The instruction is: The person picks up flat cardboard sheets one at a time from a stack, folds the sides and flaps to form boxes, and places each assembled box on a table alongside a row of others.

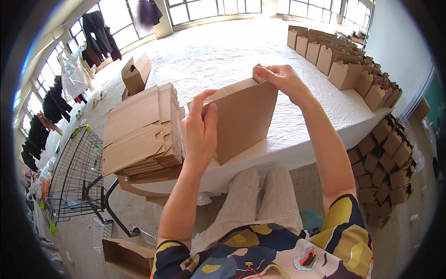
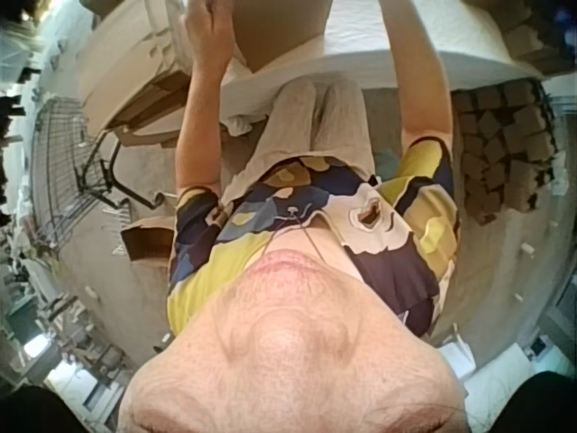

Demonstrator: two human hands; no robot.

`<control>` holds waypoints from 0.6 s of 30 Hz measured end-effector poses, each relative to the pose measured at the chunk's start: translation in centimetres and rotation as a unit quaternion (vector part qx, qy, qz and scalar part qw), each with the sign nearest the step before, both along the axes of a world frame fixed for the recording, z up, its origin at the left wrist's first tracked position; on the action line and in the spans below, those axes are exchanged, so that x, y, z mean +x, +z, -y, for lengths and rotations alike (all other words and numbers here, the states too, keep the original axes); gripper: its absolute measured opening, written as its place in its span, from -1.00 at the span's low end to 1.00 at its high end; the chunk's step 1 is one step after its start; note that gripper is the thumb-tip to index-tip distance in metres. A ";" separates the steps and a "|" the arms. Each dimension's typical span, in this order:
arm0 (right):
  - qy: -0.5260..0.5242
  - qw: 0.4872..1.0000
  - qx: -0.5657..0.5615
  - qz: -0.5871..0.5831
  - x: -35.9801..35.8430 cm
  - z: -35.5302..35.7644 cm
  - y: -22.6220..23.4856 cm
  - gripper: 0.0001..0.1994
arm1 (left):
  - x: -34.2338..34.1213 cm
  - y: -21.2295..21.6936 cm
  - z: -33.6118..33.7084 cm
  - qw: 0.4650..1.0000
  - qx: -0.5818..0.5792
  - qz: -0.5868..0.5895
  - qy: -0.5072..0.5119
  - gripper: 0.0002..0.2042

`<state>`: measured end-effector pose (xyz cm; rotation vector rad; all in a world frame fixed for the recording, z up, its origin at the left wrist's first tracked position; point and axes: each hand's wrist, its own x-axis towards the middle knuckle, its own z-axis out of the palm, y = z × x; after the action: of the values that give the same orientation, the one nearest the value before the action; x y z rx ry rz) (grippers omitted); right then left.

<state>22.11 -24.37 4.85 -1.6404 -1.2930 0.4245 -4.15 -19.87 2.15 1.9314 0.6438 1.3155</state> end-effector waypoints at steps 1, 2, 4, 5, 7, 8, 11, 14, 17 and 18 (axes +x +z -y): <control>-0.001 1.000 0.012 0.005 0.0 -0.1 -0.2 -0.18 | 0.0 0.1 0.1 1.000 -0.002 0.001 0.006 -0.83; 0.009 1.000 0.006 -0.006 0.0 0.0 0.0 -0.24 | 0.1 0.0 -0.1 1.000 0.023 0.000 0.014 -0.83; 0.029 0.999 -0.006 -0.027 0.0 0.2 0.6 -0.36 | 0.3 -0.5 -1.1 0.997 0.073 -0.001 0.032 -0.82; 0.026 1.000 0.006 -0.001 0.2 0.2 0.4 -0.41 | 0.4 -0.8 -1.6 0.995 0.096 0.008 0.033 -0.83; 0.018 0.998 0.029 0.053 0.6 -0.2 -0.3 -0.51 | 0.5 -0.9 -2.5 0.991 0.127 0.010 0.033 -0.84; -0.005 0.998 0.026 0.059 0.3 -0.4 -0.3 -0.63 | 0.5 -1.0 -2.6 0.991 0.133 0.000 0.034 -0.85; -0.054 0.990 0.026 0.126 -0.9 -0.8 -1.0 -0.67 | 0.0 -0.9 -2.5 0.987 0.137 -0.079 0.030 -0.88; -0.099 0.982 0.015 0.162 -2.0 -0.9 -1.4 -0.67 | -0.3 -0.8 -2.7 0.976 0.162 -0.144 0.017 -0.87; -0.109 0.980 0.025 0.164 -2.2 -0.5 -1.8 -0.66 | -0.4 -0.6 -2.2 0.972 0.176 -0.156 0.024 -0.88; -0.107 0.981 0.027 0.158 -2.3 -0.3 -1.8 -0.65 | -0.5 -1.0 -2.0 0.959 0.232 -0.150 0.055 -0.89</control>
<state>19.78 -24.04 3.09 -1.8284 -1.3229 -0.0048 -4.64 -17.92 1.10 2.5447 0.6345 1.3392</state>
